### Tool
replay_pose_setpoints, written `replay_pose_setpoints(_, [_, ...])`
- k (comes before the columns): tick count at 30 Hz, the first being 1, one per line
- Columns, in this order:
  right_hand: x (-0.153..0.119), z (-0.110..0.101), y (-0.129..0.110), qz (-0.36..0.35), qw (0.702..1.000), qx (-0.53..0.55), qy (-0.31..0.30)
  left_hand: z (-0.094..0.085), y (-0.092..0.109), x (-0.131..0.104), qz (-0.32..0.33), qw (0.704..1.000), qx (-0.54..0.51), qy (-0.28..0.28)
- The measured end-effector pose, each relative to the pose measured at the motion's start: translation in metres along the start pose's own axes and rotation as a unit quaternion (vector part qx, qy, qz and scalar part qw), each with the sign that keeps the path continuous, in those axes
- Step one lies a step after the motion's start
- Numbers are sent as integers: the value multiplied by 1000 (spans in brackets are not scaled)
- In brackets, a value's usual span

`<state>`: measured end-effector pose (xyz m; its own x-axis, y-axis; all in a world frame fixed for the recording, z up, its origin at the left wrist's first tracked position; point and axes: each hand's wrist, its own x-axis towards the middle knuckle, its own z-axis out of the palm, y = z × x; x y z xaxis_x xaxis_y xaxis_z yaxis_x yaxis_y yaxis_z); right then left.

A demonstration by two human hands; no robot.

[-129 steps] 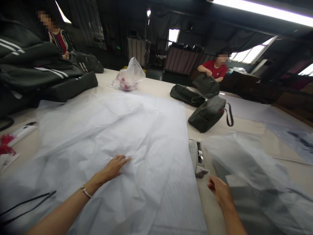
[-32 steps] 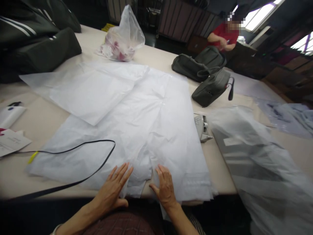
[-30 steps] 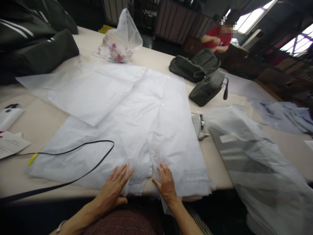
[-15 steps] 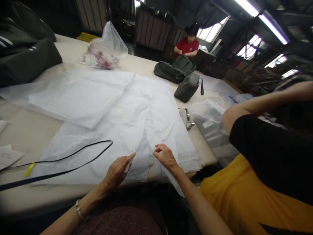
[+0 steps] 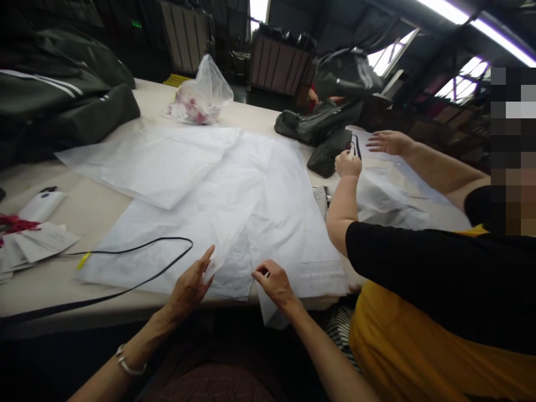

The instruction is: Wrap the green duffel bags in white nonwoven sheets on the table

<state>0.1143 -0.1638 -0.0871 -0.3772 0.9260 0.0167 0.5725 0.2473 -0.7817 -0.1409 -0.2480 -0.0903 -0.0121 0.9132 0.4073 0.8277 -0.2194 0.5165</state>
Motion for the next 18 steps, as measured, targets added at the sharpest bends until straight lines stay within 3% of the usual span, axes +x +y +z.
replay_pose_setpoints(3, [-34, -14, 32, 4, 992, -23, 124, 6, 1, -14, -69, 997, -30, 5])
replay_pose_setpoints(6, [-59, -17, 62, 166, 960, 39, 221, 10, 5, -24, -101, 993, -62, 10])
replay_pose_setpoints(9, [-68, -14, 75, 299, 918, 166, 201, 12, 11, -28, -86, 994, -70, 23])
replay_pose_setpoints(14, [-55, -5, 65, 334, 871, 332, 141, 12, 20, -26, -51, 997, -54, 33])
replay_pose_setpoints(16, [-48, 0, 57, 308, 885, 322, 134, 11, 22, -26, -40, 998, -41, 40])
replay_pose_setpoints(18, [-44, 7, 48, 248, 927, 248, 135, 11, 25, -26, -24, 998, -20, 45])
